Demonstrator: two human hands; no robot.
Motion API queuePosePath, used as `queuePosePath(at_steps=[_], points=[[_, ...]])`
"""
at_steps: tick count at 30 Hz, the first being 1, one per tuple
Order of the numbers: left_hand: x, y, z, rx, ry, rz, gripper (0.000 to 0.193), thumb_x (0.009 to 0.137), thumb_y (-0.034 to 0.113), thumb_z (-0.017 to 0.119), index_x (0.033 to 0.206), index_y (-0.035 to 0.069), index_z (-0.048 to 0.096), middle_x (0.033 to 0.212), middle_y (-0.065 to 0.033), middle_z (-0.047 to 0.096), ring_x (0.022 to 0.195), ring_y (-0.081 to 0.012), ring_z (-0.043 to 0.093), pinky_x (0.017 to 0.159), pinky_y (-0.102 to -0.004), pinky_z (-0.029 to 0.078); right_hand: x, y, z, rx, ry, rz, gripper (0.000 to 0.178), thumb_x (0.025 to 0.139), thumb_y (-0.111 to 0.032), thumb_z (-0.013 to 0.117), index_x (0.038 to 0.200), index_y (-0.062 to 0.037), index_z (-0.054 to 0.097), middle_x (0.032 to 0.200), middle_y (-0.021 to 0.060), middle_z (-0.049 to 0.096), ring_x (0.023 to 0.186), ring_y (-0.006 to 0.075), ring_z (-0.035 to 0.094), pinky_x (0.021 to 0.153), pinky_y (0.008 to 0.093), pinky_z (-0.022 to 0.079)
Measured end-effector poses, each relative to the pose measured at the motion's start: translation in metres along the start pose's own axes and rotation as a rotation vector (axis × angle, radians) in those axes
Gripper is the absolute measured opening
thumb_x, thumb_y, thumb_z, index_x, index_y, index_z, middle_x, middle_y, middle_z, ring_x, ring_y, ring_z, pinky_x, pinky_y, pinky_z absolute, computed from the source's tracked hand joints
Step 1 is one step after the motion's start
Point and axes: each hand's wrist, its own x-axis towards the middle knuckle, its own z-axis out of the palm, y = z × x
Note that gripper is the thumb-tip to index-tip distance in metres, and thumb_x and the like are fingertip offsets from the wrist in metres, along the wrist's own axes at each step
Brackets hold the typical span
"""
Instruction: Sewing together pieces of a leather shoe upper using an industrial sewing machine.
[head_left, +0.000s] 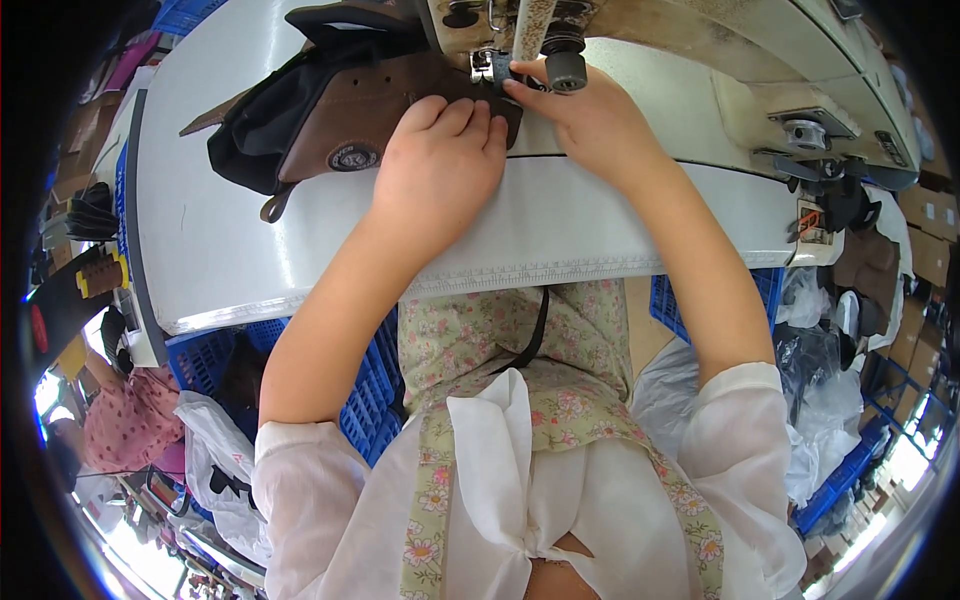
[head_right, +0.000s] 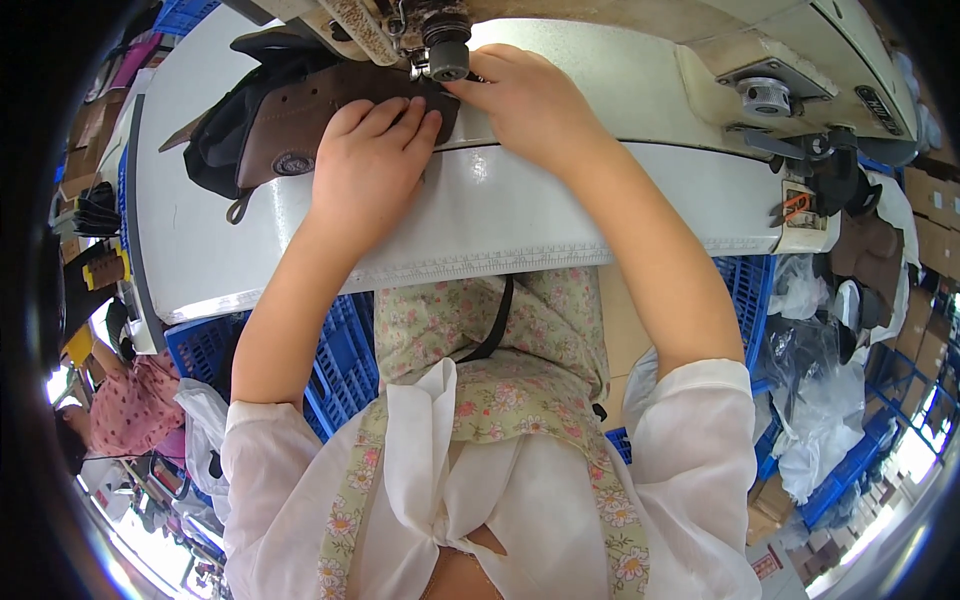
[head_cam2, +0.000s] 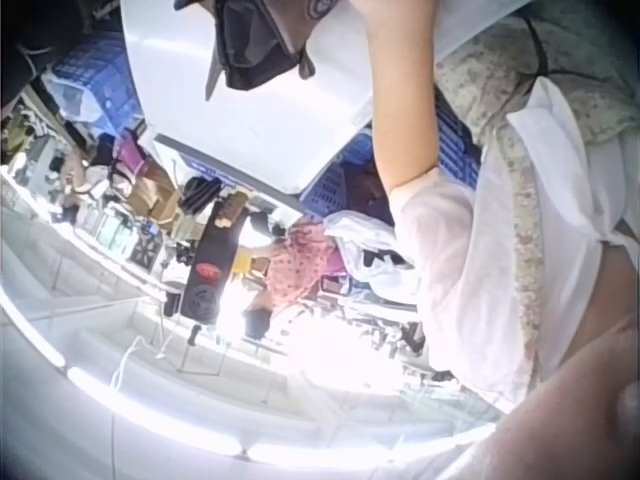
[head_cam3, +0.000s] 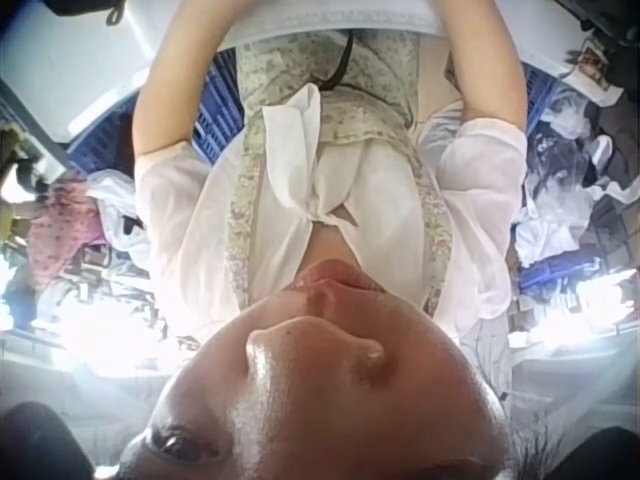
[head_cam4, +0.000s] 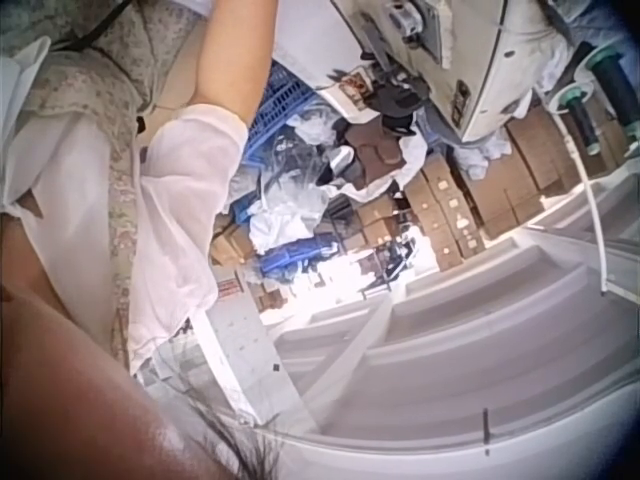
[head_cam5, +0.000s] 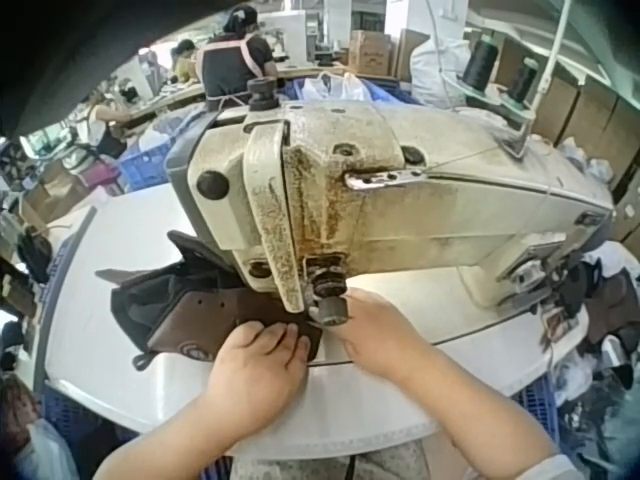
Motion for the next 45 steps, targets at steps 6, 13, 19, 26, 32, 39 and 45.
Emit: queuePosePath(at_steps=[6, 13, 19, 26, 32, 39, 45], points=[[0.001, 0.0, -0.001, 0.001, -0.007, -0.002, 0.04, 0.071, 0.012, 0.063, 0.111, 0.007, 0.069, 0.117, -0.0062, 0.069, 0.111, -0.0185, 0.06, 0.098, -0.0355, 0.042, 0.002, -0.006, -0.005, -0.1, -0.036, -0.006, 0.034, 0.077, -0.004, 0.059, 0.107, -0.0141, 0.072, 0.11, 0.0011, 0.064, 0.108, 0.0213, 0.058, 0.09, 0.0375, 0.049], [0.003, -0.003, 0.001, 0.017, -0.022, 0.002, 0.043, 0.069, 0.012, 0.064, 0.112, 0.007, 0.068, 0.117, -0.0061, 0.069, 0.111, -0.0186, 0.06, 0.098, -0.0359, 0.042, 0.004, -0.013, -0.006, -0.117, -0.066, 0.041, 0.036, 0.077, -0.001, 0.059, 0.108, -0.013, 0.071, 0.114, 0.0022, 0.063, 0.109, 0.0224, 0.057, 0.091, 0.0379, 0.048], [0.005, -0.002, -0.001, 0.027, -0.027, 0.014, 0.04, 0.072, 0.012, 0.063, 0.111, 0.007, 0.068, 0.117, -0.0063, 0.069, 0.111, -0.0187, 0.06, 0.098, -0.0363, 0.042, 0.015, 0.024, -0.012, 0.241, -0.143, 0.047, 0.037, 0.078, 0.005, 0.053, 0.106, -0.0109, 0.073, 0.119, 0.0077, 0.063, 0.112, 0.0288, 0.056, 0.097, 0.0386, 0.046], [0.003, -0.001, -0.001, 0.028, -0.031, 0.005, 0.038, 0.074, 0.013, 0.062, 0.111, 0.007, 0.068, 0.117, -0.0062, 0.068, 0.111, -0.019, 0.06, 0.098, -0.0365, 0.042, 0.018, 0.025, -0.008, 0.084, -0.142, -0.028, 0.036, 0.078, 0.004, 0.055, 0.101, -0.015, 0.076, 0.106, 0.0075, 0.065, 0.108, 0.0258, 0.059, 0.094, 0.0374, 0.048], [0.003, -0.002, 0.0, 0.023, -0.003, 0.011, 0.038, 0.074, 0.013, 0.062, 0.111, 0.007, 0.068, 0.117, -0.0073, 0.068, 0.111, -0.0195, 0.06, 0.099, -0.0366, 0.041, 0.015, 0.019, -0.009, -0.022, -0.101, -0.101, 0.034, 0.078, -0.001, 0.058, 0.102, -0.0174, 0.075, 0.102, 0.0029, 0.065, 0.105, 0.0234, 0.06, 0.089, 0.0373, 0.05], [0.007, -0.006, 0.002, -0.007, -0.014, 0.005, 0.038, 0.073, 0.013, 0.062, 0.11, 0.006, 0.069, 0.116, -0.0076, 0.068, 0.112, -0.0203, 0.059, 0.1, -0.0368, 0.041, 0.009, 0.014, -0.006, -0.048, -0.107, -0.054, 0.052, 0.079, 0.005, 0.054, 0.117, -0.0274, 0.069, 0.126, -0.0016, 0.065, 0.105, 0.0292, 0.063, 0.089, 0.0403, 0.051], [0.007, 0.0, -0.005, -0.049, -0.029, -0.048, 0.039, 0.073, 0.011, 0.062, 0.111, 0.008, 0.069, 0.115, -0.0074, 0.068, 0.112, -0.0202, 0.059, 0.102, -0.0387, 0.04, 0.008, 0.005, -0.006, -0.081, -0.058, -0.037, 0.052, 0.078, 0.005, 0.054, 0.12, -0.0227, 0.068, 0.125, 0.0009, 0.065, 0.105, 0.0291, 0.062, 0.09, 0.0409, 0.05]])
